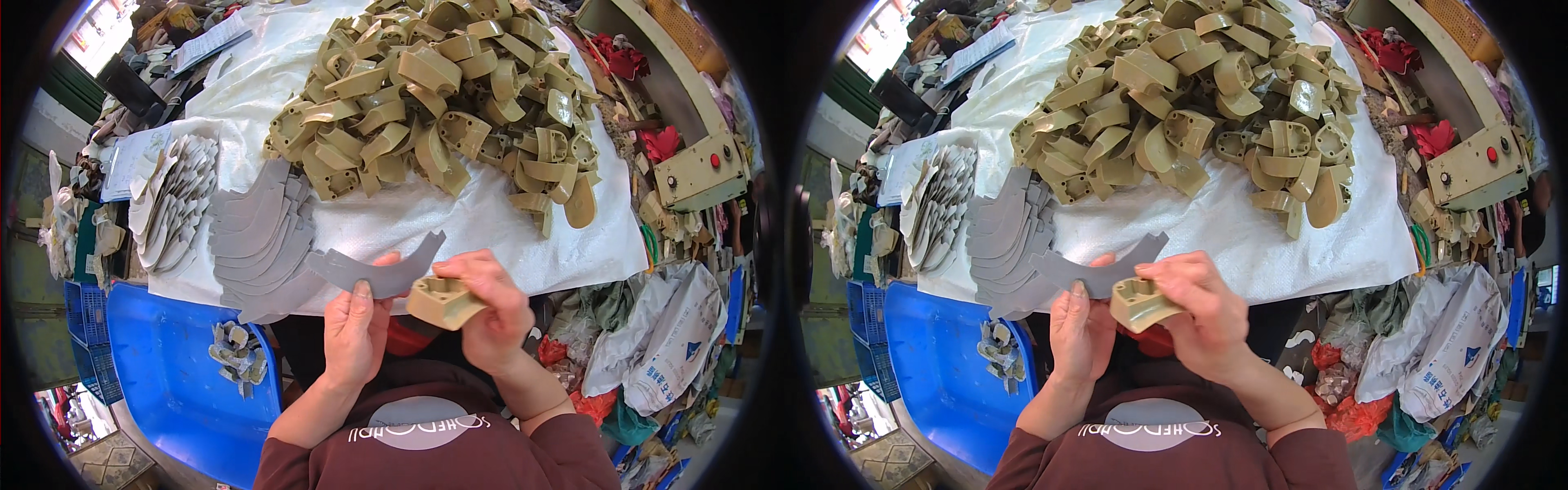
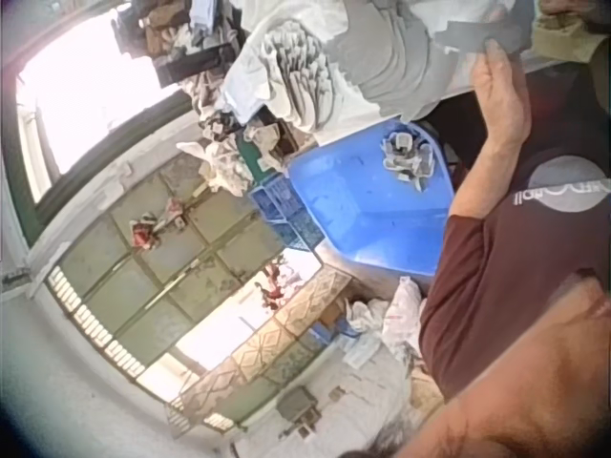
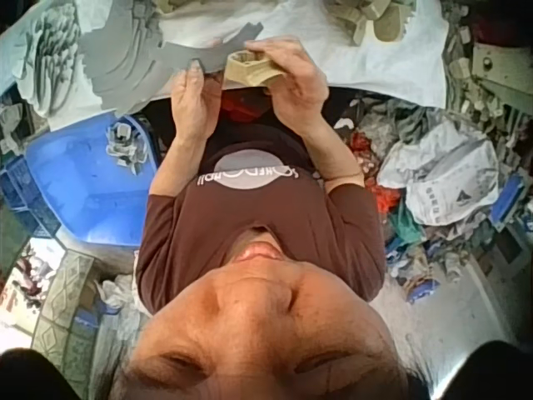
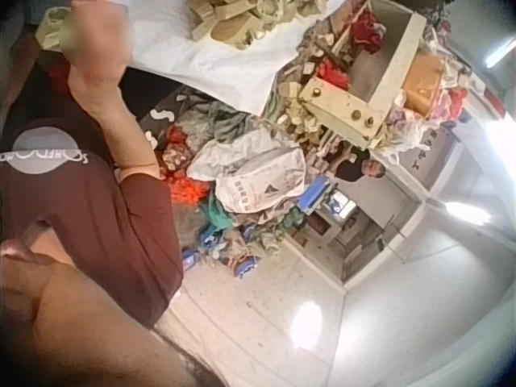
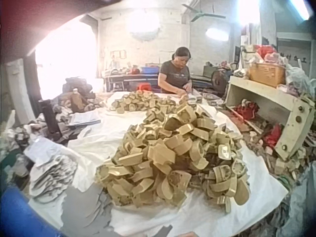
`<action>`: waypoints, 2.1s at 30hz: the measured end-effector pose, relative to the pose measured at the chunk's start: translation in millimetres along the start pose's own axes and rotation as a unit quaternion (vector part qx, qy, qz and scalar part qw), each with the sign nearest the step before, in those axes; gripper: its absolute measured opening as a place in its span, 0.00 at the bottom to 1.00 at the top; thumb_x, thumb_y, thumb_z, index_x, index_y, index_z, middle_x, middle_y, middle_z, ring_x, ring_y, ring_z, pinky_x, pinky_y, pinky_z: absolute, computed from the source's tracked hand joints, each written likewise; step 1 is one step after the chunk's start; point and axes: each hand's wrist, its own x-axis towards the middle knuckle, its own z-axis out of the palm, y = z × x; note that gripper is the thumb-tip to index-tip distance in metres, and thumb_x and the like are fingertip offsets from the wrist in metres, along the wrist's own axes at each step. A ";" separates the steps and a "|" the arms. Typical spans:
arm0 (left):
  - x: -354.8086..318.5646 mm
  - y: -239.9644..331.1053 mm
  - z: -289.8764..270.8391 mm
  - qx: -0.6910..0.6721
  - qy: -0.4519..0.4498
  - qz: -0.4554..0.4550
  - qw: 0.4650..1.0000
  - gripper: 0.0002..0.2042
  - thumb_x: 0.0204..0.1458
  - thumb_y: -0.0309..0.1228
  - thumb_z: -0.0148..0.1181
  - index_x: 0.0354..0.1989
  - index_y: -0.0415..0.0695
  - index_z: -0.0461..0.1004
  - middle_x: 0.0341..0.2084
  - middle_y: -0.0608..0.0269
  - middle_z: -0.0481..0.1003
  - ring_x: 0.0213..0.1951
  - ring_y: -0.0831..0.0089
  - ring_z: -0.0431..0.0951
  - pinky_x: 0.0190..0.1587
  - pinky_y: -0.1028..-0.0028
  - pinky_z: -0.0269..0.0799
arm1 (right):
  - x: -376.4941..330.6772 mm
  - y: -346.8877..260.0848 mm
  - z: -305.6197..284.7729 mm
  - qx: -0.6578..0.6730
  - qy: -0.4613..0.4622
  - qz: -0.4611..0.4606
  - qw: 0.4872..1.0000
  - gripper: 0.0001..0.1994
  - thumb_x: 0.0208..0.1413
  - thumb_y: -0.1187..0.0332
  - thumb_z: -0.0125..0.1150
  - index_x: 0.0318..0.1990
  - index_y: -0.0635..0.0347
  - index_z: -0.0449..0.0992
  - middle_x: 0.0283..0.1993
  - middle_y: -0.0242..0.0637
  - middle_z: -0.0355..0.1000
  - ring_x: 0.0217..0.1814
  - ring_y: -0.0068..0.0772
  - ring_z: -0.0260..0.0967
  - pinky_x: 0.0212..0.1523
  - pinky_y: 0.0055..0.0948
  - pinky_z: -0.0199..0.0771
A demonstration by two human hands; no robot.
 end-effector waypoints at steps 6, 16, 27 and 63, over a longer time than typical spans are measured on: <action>-5.5 9.9 8.4 -0.007 -0.051 -0.030 0.998 0.21 0.65 0.33 0.39 0.58 0.28 0.60 0.58 0.45 0.63 0.60 0.62 0.65 0.62 0.65 0.60 | -3.6 4.4 12.6 -0.065 0.009 -0.057 0.996 0.22 0.41 0.85 0.61 0.47 0.60 0.68 0.45 0.47 0.72 0.41 0.48 0.71 0.38 0.37 0.75; -11.4 4.4 9.1 0.084 -0.009 -0.014 0.996 0.21 0.64 0.35 0.40 0.57 0.29 0.61 0.54 0.48 0.67 0.54 0.66 0.70 0.58 0.66 0.65 | -4.7 9.6 16.2 -0.095 0.012 -0.056 0.994 0.22 0.39 0.85 0.62 0.46 0.59 0.69 0.44 0.43 0.73 0.39 0.45 0.69 0.36 0.35 0.72; 1.6 22.6 0.5 0.355 0.039 0.196 0.913 0.12 0.60 0.24 0.46 0.47 0.31 0.72 0.36 0.53 0.78 0.38 0.74 0.77 0.44 0.76 0.71 | 1.5 10.6 8.9 -0.217 -0.031 -0.074 0.973 0.17 0.39 0.74 0.65 0.41 0.50 0.73 0.39 0.32 0.73 0.38 0.36 0.61 0.44 0.40 0.53; 6.6 6.8 -0.5 0.463 -0.078 0.341 0.814 0.06 0.43 0.26 0.68 0.24 0.41 0.75 0.20 0.68 0.67 0.24 0.72 0.63 0.27 0.74 0.60 | -5.7 4.8 -8.6 -0.011 -0.207 0.054 0.977 0.18 0.41 0.72 0.68 0.42 0.55 0.73 0.34 0.29 0.70 0.38 0.35 0.62 0.45 0.38 0.54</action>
